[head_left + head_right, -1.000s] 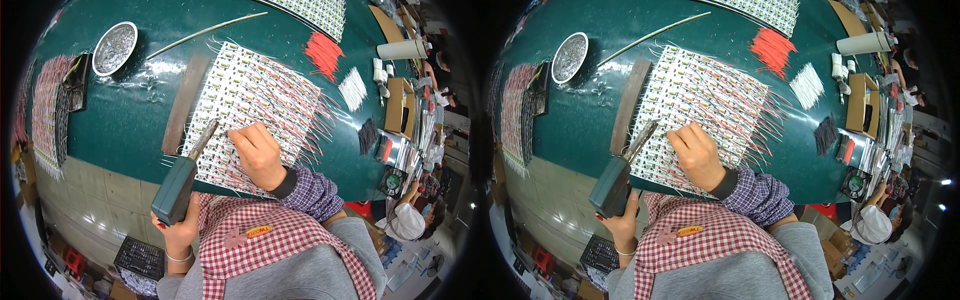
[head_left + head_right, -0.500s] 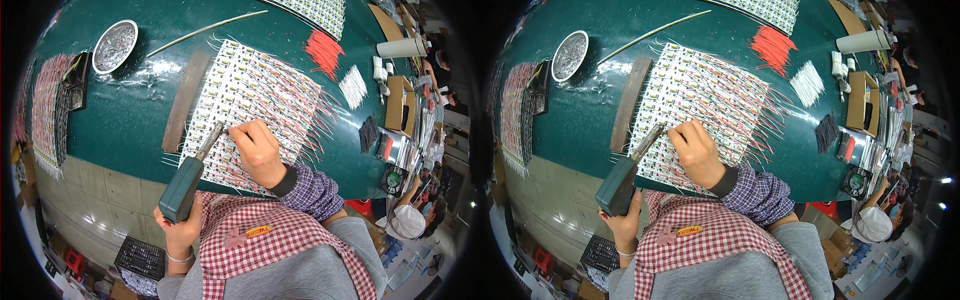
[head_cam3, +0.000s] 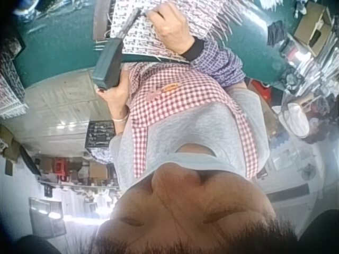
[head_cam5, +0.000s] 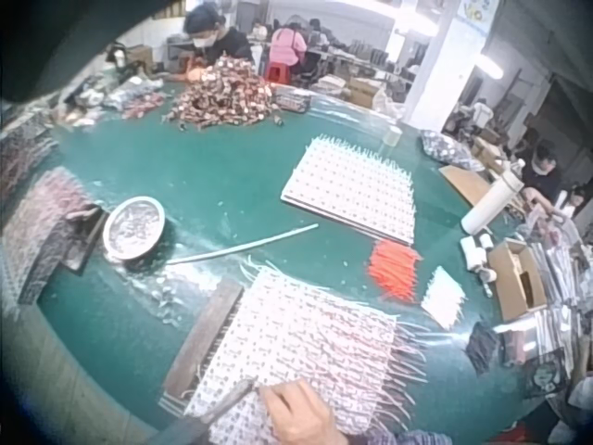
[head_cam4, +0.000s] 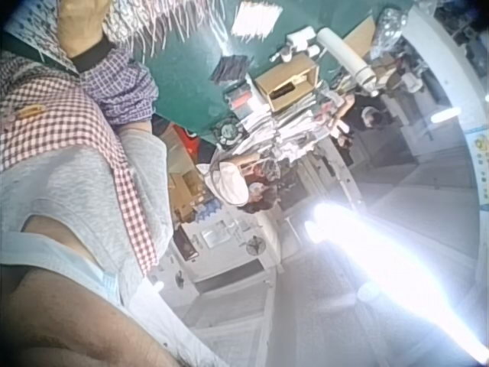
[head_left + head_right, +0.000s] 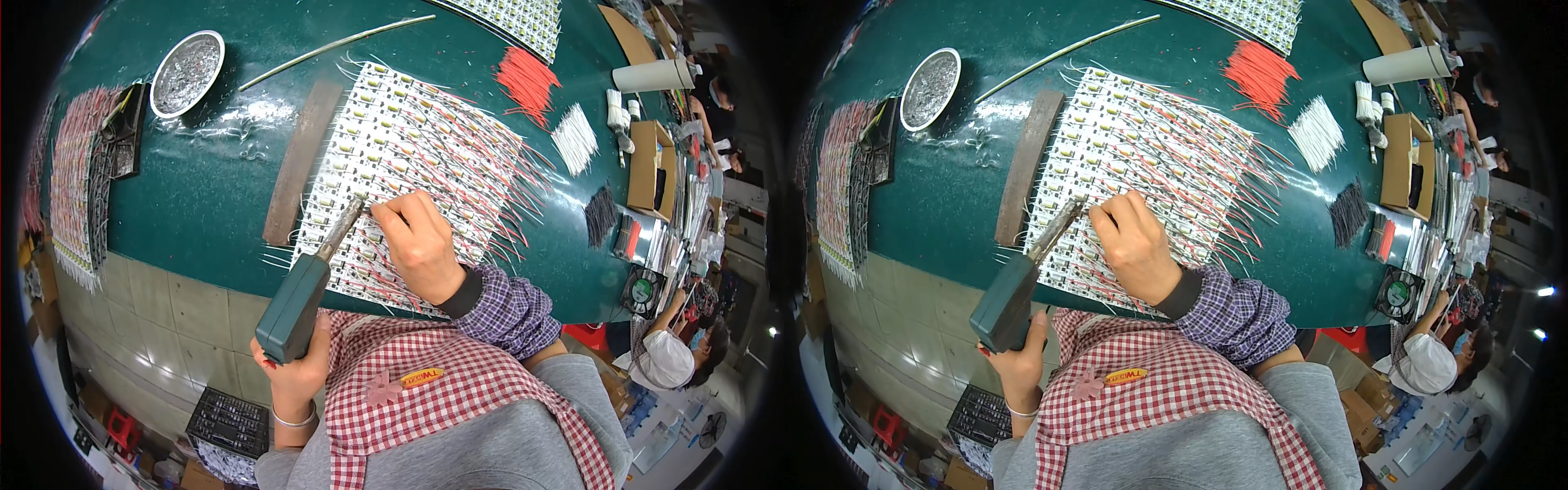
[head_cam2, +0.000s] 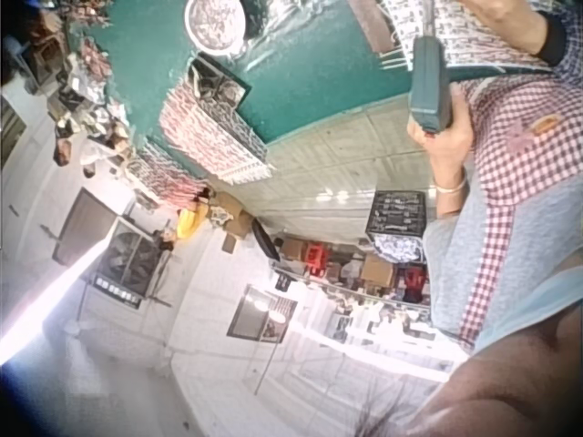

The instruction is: The person solders wires onto an LED circuit board, positioning the wires by hand and attaching them with a soldering iron.

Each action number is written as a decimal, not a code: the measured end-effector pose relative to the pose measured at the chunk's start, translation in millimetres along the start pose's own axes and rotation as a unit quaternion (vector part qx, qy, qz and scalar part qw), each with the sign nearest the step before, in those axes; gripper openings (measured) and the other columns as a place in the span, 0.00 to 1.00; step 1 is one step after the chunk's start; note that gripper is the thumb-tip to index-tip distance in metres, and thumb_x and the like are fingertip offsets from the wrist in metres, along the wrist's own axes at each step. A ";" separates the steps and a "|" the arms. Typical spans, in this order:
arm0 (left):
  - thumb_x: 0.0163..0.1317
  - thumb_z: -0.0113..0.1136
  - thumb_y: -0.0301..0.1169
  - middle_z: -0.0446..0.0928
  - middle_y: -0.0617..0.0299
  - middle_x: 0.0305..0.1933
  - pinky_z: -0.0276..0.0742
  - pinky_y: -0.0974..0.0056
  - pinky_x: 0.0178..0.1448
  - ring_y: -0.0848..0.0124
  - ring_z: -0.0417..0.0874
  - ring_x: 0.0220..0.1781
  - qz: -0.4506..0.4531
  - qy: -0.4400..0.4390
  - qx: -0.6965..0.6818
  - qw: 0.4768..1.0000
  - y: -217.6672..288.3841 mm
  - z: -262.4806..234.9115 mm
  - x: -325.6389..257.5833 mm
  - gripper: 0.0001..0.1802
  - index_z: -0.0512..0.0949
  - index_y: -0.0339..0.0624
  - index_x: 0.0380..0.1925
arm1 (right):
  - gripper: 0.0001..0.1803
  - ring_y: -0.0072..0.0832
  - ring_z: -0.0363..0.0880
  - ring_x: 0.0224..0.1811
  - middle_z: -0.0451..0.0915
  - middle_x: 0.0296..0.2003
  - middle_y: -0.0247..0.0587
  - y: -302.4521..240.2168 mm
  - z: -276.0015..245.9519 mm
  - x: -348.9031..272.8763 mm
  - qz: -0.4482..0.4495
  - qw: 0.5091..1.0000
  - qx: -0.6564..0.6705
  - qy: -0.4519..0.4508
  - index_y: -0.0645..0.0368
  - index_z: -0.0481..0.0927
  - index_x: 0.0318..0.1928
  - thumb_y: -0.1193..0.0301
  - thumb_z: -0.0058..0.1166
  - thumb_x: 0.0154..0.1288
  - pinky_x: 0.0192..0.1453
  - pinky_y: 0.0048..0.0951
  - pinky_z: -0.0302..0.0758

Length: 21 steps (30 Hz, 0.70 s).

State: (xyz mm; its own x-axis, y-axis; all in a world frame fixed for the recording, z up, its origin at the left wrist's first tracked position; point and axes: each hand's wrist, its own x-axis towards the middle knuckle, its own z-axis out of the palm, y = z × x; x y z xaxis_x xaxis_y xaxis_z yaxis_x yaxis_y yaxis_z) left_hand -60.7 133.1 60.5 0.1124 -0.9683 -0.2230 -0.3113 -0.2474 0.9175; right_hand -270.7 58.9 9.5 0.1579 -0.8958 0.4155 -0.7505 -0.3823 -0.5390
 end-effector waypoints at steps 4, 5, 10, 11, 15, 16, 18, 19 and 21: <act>0.53 0.71 0.21 0.85 0.56 0.33 0.78 0.68 0.34 0.72 0.84 0.30 0.025 0.052 0.004 0.998 -3.7 -0.1 -5.7 0.12 0.83 0.29 0.37 | 0.17 0.37 0.76 0.33 0.75 0.31 0.42 -0.7 0.5 0.0 0.000 1.000 0.000 0.000 0.67 0.82 0.40 0.87 0.58 0.46 0.34 0.34 0.75; 0.53 0.72 0.21 0.85 0.56 0.34 0.78 0.68 0.34 0.72 0.84 0.30 0.029 0.059 -0.001 0.998 -4.8 0.0 -6.7 0.12 0.83 0.29 0.38 | 0.17 0.37 0.76 0.33 0.75 0.31 0.42 -0.6 0.6 -0.1 -0.001 1.000 -0.001 0.001 0.67 0.82 0.41 0.87 0.58 0.46 0.34 0.34 0.75; 0.53 0.72 0.22 0.85 0.55 0.35 0.78 0.68 0.34 0.71 0.85 0.31 0.044 0.062 -0.005 0.997 -4.4 -0.2 -8.9 0.14 0.83 0.28 0.39 | 0.17 0.39 0.73 0.38 0.73 0.35 0.44 2.0 1.1 -4.1 -0.011 1.000 0.000 -0.016 0.67 0.79 0.42 0.86 0.55 0.47 0.38 0.34 0.76; 0.53 0.72 0.22 0.85 0.55 0.35 0.78 0.67 0.34 0.71 0.85 0.31 0.038 0.064 -0.009 0.997 -6.8 -0.7 -10.8 0.14 0.83 0.28 0.40 | 0.17 0.39 0.73 0.38 0.73 0.35 0.44 2.1 1.1 -4.0 -0.012 1.000 -0.001 -0.015 0.67 0.79 0.42 0.86 0.55 0.47 0.38 0.35 0.75; 0.52 0.72 0.21 0.85 0.55 0.35 0.78 0.67 0.35 0.71 0.85 0.31 0.037 0.083 -0.014 0.996 -5.8 -2.0 -14.3 0.13 0.83 0.29 0.39 | 0.18 0.39 0.72 0.38 0.73 0.35 0.43 -3.4 -6.3 -3.3 -0.028 1.000 -0.010 0.003 0.67 0.79 0.42 0.85 0.55 0.46 0.39 0.35 0.75; 0.52 0.72 0.21 0.85 0.55 0.35 0.78 0.67 0.35 0.71 0.85 0.31 0.036 0.084 -0.014 0.996 -6.1 -2.2 -14.4 0.13 0.83 0.29 0.39 | 0.18 0.38 0.72 0.38 0.74 0.35 0.42 -7.0 -8.2 -3.9 -0.028 1.000 -0.004 0.009 0.67 0.79 0.43 0.84 0.56 0.46 0.39 0.34 0.74; 0.52 0.72 0.21 0.85 0.55 0.35 0.78 0.68 0.35 0.72 0.85 0.32 0.082 0.086 -0.002 0.993 -7.0 -2.9 -14.5 0.13 0.83 0.29 0.38 | 0.18 0.37 0.73 0.38 0.75 0.35 0.42 -9.9 -7.9 -7.1 -0.035 0.999 0.001 0.003 0.67 0.80 0.43 0.83 0.56 0.47 0.39 0.34 0.74; 0.52 0.72 0.21 0.85 0.55 0.35 0.78 0.68 0.35 0.72 0.85 0.32 0.082 0.086 -0.002 0.993 -6.7 -3.8 -14.7 0.13 0.83 0.29 0.38 | 0.18 0.37 0.73 0.38 0.75 0.35 0.42 -10.7 -7.4 -8.3 -0.041 0.999 0.005 -0.003 0.67 0.80 0.43 0.83 0.56 0.47 0.39 0.33 0.74; 0.52 0.72 0.21 0.86 0.55 0.34 0.78 0.68 0.34 0.72 0.85 0.31 0.074 0.068 0.010 0.995 -5.6 -5.7 -15.3 0.12 0.83 0.30 0.37 | 0.18 0.37 0.73 0.38 0.75 0.35 0.41 -11.4 -6.7 -10.4 -0.034 0.999 0.003 -0.014 0.66 0.80 0.43 0.82 0.56 0.48 0.40 0.33 0.75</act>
State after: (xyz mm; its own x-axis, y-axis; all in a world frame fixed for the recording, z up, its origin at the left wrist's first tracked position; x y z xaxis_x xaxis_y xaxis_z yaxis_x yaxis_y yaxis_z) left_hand -55.3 149.5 60.6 0.1904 -0.9810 -0.0375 -0.3518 -0.1038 0.9303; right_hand -268.1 74.1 16.2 0.2266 -0.8733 0.4313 -0.7339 -0.4442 -0.5139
